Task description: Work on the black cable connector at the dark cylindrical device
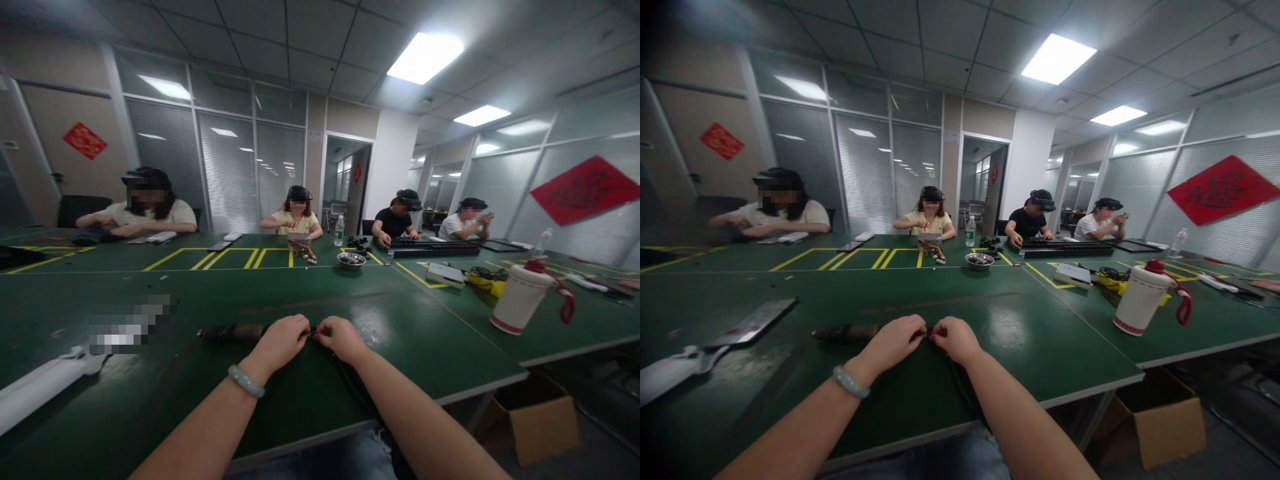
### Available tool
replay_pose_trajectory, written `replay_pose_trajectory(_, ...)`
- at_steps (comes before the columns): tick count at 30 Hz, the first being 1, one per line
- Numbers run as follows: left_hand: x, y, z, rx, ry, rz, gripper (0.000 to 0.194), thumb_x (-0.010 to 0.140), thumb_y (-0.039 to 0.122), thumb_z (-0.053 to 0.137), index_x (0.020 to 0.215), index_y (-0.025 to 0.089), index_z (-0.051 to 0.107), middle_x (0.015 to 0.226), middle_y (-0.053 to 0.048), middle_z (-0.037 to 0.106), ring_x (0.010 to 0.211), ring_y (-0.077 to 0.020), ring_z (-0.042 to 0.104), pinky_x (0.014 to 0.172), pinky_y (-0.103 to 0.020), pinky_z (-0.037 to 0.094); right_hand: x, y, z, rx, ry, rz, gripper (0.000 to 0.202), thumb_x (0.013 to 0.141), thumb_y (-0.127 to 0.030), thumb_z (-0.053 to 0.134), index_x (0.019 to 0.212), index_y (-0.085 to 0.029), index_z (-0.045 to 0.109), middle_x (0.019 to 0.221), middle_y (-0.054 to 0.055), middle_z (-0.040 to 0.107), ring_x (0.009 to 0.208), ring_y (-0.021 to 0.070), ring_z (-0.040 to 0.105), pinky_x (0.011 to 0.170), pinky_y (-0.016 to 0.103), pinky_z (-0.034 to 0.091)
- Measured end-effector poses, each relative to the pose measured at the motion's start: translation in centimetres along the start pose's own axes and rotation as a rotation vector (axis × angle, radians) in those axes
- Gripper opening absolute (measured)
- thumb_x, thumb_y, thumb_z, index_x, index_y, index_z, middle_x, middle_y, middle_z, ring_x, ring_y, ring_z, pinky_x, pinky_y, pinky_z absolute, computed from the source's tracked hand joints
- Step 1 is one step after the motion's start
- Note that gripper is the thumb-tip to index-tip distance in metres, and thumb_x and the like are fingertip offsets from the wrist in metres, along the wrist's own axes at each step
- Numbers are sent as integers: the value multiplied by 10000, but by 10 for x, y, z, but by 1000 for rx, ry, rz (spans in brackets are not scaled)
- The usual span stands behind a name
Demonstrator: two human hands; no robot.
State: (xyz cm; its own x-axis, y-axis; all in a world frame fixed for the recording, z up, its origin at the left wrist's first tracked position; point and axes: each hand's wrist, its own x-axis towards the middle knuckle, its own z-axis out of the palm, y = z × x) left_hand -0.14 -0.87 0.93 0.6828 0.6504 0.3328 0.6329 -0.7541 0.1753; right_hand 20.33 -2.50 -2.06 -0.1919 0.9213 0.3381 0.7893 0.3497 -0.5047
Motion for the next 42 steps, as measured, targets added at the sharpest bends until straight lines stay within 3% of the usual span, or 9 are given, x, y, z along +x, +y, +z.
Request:
replay_pose_trajectory(20,2,0,5,5,24,-22,68,920,230,546,944,206,605,993,-43,635,915,-195,608,840,-320,455,0,0,-1,5,7,1,57,814,-242,705,854,-216,737,863,14,679,781,150,617,706,242,442)
replay_pose_trajectory(42,2,-2,5,-38,42,-53,98,875,190,577,955,208,631,1006,-49,651,928,-199,624,841,-318,466,1,4,2,0,7,2,53,803,-237,716,846,-210,725,839,7,682,770,147,614,684,232,428)
